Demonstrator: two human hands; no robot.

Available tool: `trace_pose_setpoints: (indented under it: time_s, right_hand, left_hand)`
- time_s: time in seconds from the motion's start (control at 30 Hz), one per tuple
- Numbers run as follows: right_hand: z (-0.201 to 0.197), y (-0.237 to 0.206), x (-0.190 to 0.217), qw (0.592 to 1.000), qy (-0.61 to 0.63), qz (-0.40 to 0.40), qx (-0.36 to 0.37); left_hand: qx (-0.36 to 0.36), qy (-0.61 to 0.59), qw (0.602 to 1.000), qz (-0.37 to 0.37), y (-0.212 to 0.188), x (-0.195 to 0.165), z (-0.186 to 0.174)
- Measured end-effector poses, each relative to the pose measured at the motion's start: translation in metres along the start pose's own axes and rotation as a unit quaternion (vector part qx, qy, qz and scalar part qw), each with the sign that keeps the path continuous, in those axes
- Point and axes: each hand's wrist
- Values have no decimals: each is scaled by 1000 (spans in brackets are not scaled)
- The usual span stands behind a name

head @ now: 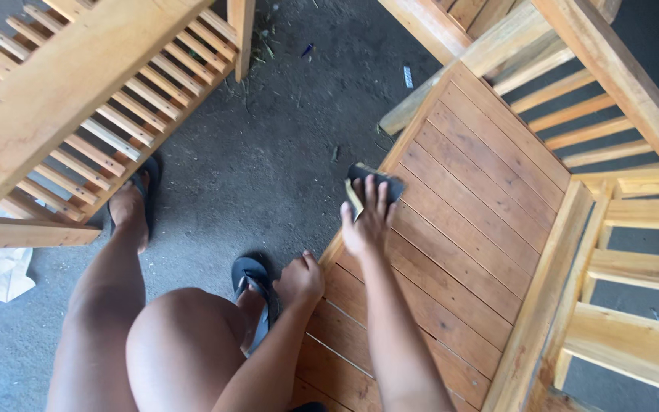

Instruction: The person sands the wooden seat of a chair using a sanding block, rubbing it back and forth across the slats while steadying the chair with the other hand. They reposition around the seat and continue sanding different sections of the surface throughout the clip.

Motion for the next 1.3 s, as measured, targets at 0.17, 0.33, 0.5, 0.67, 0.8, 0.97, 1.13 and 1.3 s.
trace_pose_setpoints:
  time_s: [0.17,0.33,0.5,0.67,0.8,0.97,1.13,1.3]
  right_hand:
    - [-4,-30,13,999,15,12,-39]
    - [-15,-153,27,999,30,-2,-12]
    - [1,-64,4,999,15,-2,-29]
    - [-1,31,1,1000,11,19,-2]
    - [-10,-53,9,997,49,-59,-14]
    - [-25,-169,12,995,71,-67,29]
    - [-6,-72,1,996,35,-77,-25]
    - [-8,6,9,999,12,-21,-26]
  left_hand:
    - [-11,4,1000,-3,2,1,3]
    - [-22,-34,999,-29,3,4,4]
    - [-10,-12,1000,-11,1,4,6]
    - [-4,-14,1000,-7,-2,-1,4]
    - [-20,-17,1000,-14,-3,-4,0]
    - [-41,-36,998,-22,-3,-4,-2]
    - [-23,-18,999,-15,-4,-3,-1]
    - [-19,2,1000,-24,-4,-6,-4]
Point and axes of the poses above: each hand's wrist, its own y-axis towards the middle knuckle, its own z-axis out of the palm, x = y × z, and after that the axes turned 11 degrees about -x, right-handed
